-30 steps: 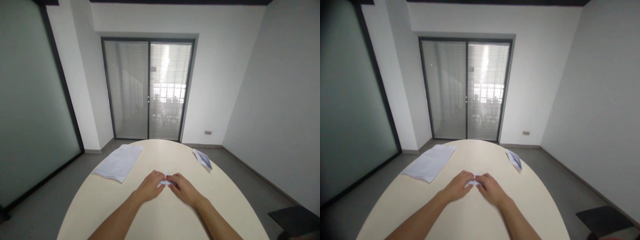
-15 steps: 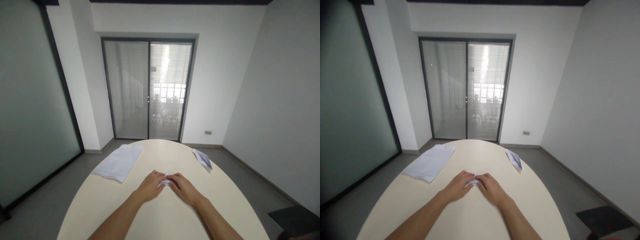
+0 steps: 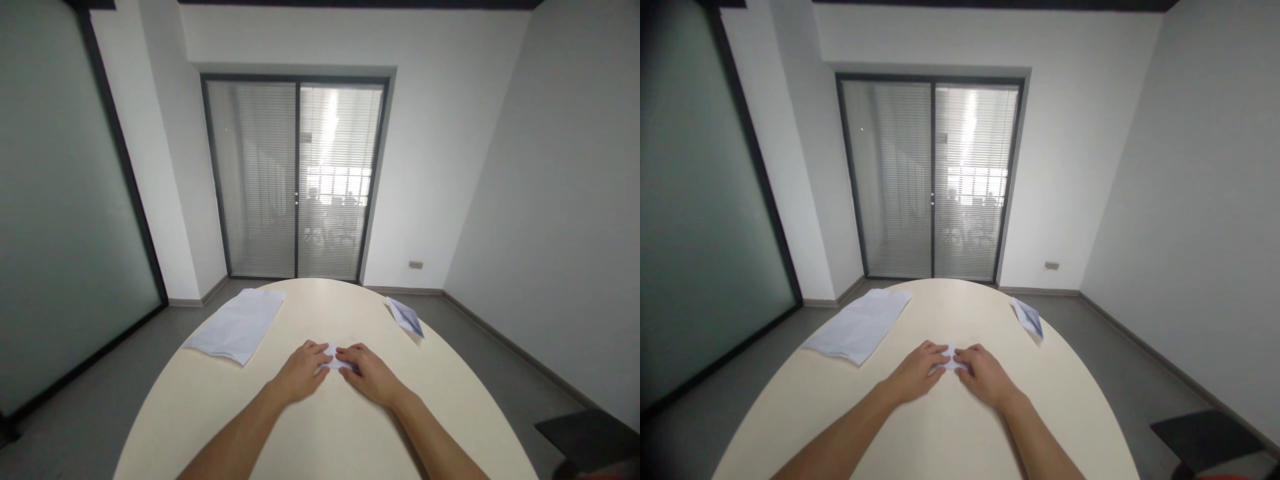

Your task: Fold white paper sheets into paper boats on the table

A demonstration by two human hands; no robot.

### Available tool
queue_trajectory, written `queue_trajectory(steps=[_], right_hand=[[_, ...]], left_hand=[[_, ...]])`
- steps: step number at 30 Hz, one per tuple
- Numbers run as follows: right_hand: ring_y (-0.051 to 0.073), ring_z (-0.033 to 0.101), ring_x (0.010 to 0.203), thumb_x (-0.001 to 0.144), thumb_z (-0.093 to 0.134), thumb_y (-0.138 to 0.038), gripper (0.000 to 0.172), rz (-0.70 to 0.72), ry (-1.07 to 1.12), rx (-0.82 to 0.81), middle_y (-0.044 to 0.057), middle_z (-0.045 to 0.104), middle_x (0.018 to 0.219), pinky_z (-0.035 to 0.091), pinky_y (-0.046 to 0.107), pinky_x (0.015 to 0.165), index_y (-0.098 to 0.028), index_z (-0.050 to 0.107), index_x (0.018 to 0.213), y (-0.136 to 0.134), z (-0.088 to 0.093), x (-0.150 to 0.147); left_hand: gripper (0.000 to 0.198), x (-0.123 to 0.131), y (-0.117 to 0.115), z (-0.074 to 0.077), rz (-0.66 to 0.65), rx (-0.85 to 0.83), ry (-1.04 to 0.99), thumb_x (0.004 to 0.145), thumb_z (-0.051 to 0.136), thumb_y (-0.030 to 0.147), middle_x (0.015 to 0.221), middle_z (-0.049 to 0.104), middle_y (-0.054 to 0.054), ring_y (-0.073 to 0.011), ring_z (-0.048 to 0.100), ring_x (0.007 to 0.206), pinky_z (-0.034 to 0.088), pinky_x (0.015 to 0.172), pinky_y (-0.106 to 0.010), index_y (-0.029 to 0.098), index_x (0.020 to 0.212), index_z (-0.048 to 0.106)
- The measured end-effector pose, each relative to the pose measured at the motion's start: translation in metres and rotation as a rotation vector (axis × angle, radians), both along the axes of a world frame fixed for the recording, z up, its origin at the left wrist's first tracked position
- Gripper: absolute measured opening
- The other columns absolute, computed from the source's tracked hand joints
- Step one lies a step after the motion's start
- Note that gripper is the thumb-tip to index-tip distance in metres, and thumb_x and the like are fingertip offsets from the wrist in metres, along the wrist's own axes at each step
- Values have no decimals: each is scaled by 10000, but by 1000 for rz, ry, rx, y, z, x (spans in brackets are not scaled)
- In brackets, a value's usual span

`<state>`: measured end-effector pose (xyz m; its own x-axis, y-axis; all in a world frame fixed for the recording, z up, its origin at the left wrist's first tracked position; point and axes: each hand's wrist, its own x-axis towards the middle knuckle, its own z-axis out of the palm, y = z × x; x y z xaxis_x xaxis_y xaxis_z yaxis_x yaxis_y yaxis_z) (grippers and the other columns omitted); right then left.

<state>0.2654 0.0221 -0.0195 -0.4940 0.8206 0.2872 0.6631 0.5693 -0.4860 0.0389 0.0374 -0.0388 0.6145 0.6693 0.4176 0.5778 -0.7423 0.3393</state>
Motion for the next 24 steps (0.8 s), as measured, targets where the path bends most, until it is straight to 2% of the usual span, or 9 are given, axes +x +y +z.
queue_trajectory(steps=[6,19,24], right_hand=[[267,555,1147,871,561,-286,363,0,-10,30,101,653,1271,446,424,1000,-198,668,1206,1,-2,4],[256,600,1058,894,558,-373,352,-47,26,-3,101,702,1133,468,389,943,-214,676,1185,4,-1,6],[231,635,976,901,527,-429,360,-179,-10,-14,93,704,1077,477,350,882,-222,682,1152,3,-2,7]], left_hand=[[295,0,2,-5,20,-12,-3,915,553,226,1320,602,-57,-230,504,1174,420,1029,-403,232,1191,657],[282,3,-3,5,94,-29,-55,899,541,209,1170,680,-36,-227,556,1039,474,952,-381,228,1156,656],[259,4,-2,1,167,-55,-72,906,527,223,1125,698,-27,-221,585,1022,484,934,-364,244,1125,664]])
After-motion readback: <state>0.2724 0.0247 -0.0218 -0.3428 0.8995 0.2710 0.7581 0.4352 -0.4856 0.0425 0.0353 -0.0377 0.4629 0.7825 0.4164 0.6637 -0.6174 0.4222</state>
